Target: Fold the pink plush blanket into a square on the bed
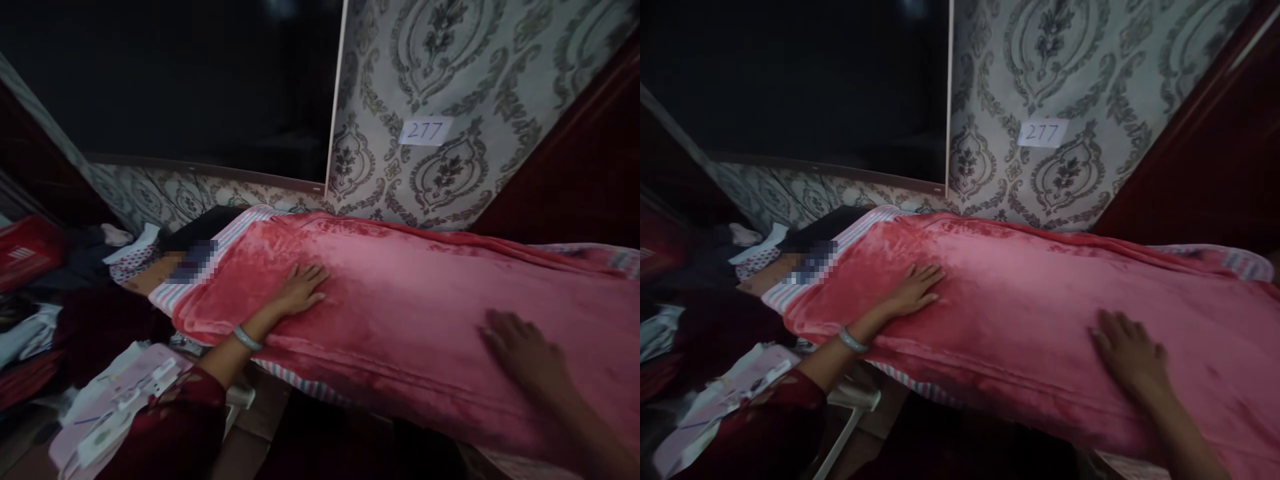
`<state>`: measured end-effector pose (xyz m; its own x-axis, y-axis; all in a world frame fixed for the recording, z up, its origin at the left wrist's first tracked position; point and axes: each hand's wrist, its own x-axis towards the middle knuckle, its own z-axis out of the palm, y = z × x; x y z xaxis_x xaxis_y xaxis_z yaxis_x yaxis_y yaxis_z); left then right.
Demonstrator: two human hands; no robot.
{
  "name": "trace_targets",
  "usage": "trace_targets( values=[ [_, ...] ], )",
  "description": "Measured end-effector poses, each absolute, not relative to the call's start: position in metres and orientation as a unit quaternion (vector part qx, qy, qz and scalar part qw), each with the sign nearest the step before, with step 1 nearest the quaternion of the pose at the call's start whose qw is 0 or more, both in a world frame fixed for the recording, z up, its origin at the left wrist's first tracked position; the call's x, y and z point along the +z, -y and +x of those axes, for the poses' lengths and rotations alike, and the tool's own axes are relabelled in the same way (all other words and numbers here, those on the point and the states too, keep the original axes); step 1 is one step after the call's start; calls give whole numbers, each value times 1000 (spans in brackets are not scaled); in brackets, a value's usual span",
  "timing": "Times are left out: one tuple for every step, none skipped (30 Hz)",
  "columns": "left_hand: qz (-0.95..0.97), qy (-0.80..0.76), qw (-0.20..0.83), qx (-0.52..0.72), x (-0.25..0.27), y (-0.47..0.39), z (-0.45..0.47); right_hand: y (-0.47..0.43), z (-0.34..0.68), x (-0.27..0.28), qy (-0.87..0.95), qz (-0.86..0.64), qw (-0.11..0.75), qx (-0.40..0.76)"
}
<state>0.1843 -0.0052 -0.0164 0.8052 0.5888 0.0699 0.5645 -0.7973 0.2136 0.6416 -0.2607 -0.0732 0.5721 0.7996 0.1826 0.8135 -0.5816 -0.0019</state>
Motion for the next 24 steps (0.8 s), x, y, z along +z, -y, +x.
trace_targets(
  values=[
    [940, -322, 92, 65, -11, -3, 176, 239, 619, -66, 495, -866, 51, -53],
    [930, -351, 89, 64, -6, -12, 167, 216, 594, -58, 537, -841, 55, -30],
    [917, -385, 85, 66, 0, -24, 158, 193, 566, -50, 577, -815, 56, -15],
    [901, -421, 81, 69, 7, -38, 148, 170, 538, -43, 614, -787, 55, -5],
    [883, -457, 76, 75, 13, -52, 140, 147, 509, -36, 648, -760, 53, 2],
    [864, -491, 70, 82, 18, -67, 132, 125, 480, -29, 680, -731, 51, 10],
    [847, -520, 64, 88, 22, -82, 125, 104, 453, -22, 710, -702, 49, 20],
    [832, -543, 59, 93, 25, -97, 119, 84, 427, -16, 734, -677, 48, 32],
    [821, -561, 55, 96, 27, -109, 114, 66, 403, -8, 751, -657, 48, 44],
    [812, -574, 51, 98, 27, -120, 111, 48, 380, -1, 762, -643, 54, 53],
    [806, -582, 50, 99, 24, -130, 109, 30, 359, 5, 770, -632, 60, 65],
    [803, -586, 51, 99, 21, -137, 108, 14, 339, 11, 770, -630, 61, 78],
    [800, -590, 51, 99, 16, -142, 107, -2, 321, 16, 769, -631, 64, 83],
    [798, -592, 48, 99, 10, -147, 106, -17, 305, 20, 768, -631, 71, 84],
    [797, -594, 45, 100, 4, -150, 106, -32, 290, 21, 768, -630, 82, 80],
    [796, -595, 39, 102, -2, -152, 105, -45, 277, 20, 771, -626, 94, 74],
    [795, -596, 34, 104, -8, -154, 105, -57, 267, 18, 773, -621, 106, 68],
    [795, -597, 29, 106, -12, -157, 104, -67, 258, 15, 776, -617, 115, 63],
    [795, -597, 27, 106, -16, -159, 103, -76, 252, 10, 778, -614, 121, 60],
    [794, -599, 27, 104, -18, -161, 102, -84, 249, 6, 778, -613, 122, 59],
    [793, -600, 30, 101, -20, -164, 101, -90, 250, 1, 777, -615, 121, 58],
    [793, -600, 33, 98, -21, -166, 100, -95, 254, -4, 774, -618, 120, 57],
    [795, -598, 38, 95, -22, -168, 100, -98, 262, -7, 768, -626, 119, 55],
    [797, -595, 41, 95, -22, -169, 99, -100, 273, -11, 757, -641, 114, 50]
  ],
)
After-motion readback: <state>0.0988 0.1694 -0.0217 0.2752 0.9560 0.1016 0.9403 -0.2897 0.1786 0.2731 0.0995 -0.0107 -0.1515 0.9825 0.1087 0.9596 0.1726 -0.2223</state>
